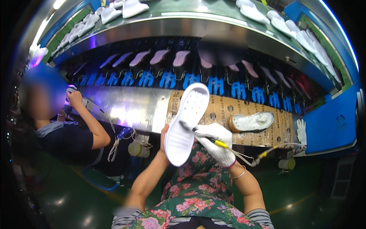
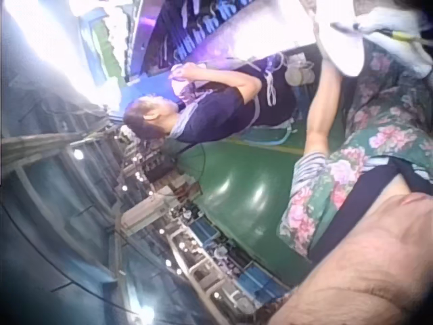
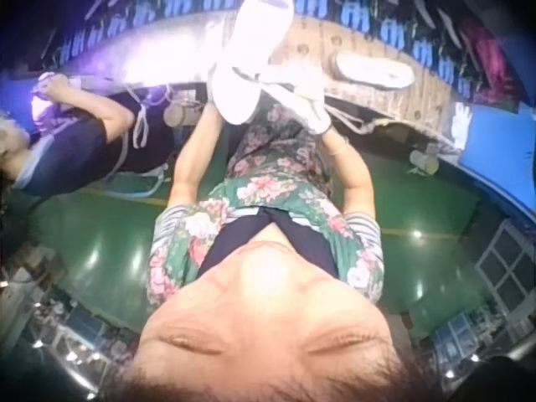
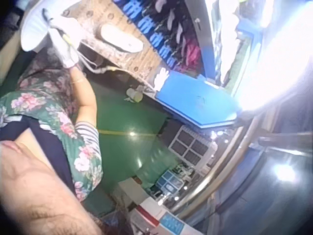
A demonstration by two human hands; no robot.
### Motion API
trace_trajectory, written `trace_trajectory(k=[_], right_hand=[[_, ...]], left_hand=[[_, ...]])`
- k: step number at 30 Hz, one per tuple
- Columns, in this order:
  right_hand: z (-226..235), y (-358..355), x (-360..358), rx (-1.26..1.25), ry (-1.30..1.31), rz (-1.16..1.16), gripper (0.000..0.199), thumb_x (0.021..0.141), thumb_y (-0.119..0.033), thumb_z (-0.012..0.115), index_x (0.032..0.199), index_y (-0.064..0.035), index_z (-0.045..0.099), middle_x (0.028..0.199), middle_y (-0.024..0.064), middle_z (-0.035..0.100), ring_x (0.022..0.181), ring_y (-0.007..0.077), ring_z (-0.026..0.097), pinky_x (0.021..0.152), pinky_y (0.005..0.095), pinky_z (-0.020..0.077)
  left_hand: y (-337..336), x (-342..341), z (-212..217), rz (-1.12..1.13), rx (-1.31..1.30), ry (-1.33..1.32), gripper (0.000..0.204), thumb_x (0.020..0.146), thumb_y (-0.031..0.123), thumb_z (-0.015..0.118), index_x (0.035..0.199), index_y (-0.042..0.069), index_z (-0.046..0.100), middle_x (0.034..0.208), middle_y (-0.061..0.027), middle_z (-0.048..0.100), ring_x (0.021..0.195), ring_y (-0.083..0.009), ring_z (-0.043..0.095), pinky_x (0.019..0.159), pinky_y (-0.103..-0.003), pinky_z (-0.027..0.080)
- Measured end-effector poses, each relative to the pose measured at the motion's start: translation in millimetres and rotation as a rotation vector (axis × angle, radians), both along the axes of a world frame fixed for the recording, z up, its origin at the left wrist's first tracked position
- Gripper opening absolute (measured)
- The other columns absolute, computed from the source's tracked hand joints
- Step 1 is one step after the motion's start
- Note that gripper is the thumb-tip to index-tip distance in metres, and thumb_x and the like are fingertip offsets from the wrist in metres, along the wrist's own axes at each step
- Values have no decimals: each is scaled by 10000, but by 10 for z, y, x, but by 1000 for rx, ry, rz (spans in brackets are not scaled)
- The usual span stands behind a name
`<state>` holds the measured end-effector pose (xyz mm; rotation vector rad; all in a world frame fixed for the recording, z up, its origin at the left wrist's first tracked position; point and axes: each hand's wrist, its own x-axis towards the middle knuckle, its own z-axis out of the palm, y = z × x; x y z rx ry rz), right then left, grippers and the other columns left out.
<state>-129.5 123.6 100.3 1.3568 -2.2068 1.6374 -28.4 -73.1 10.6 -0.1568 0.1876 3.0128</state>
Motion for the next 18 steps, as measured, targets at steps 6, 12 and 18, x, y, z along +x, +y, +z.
trace_trajectory(k=[6, 12, 18], right_hand=[[117, -53, -214, -116, 330, -53, 242, 765, 21, 844, 983, -76, 802, 993, 119, 795, 880, 292, 762, 794, 392, 590], [81, 673, 177, -629, -740, 36, 137, 815, 67, 747, 944, 25, 770, 1087, 192, 773, 1028, 255, 732, 922, 360, 581], [-432, 976, 184, -875, -1074, -269, 202, 887, 83, 696, 1080, 57, 752, 1125, 196, 764, 1051, 289, 749, 947, 388, 615]], left_hand=[[143, 183, -59, -57, -179, -16, 1036, 903, 751, 467, 1605, -6, 376, 1440, -277, 600, 1190, -465, 684, 956, -613, 609], [-104, -55, 697, -50, -159, 485, 1302, 716, 564, 917, 1672, 42, 204, 1525, -378, 443, 1182, -589, 624, 923, -690, 613], [-96, -1322, 2155, -89, -135, 877, 1180, 865, 757, 708, 1656, 16, 240, 1479, -363, 469, 1150, -537, 629, 891, -593, 637]])
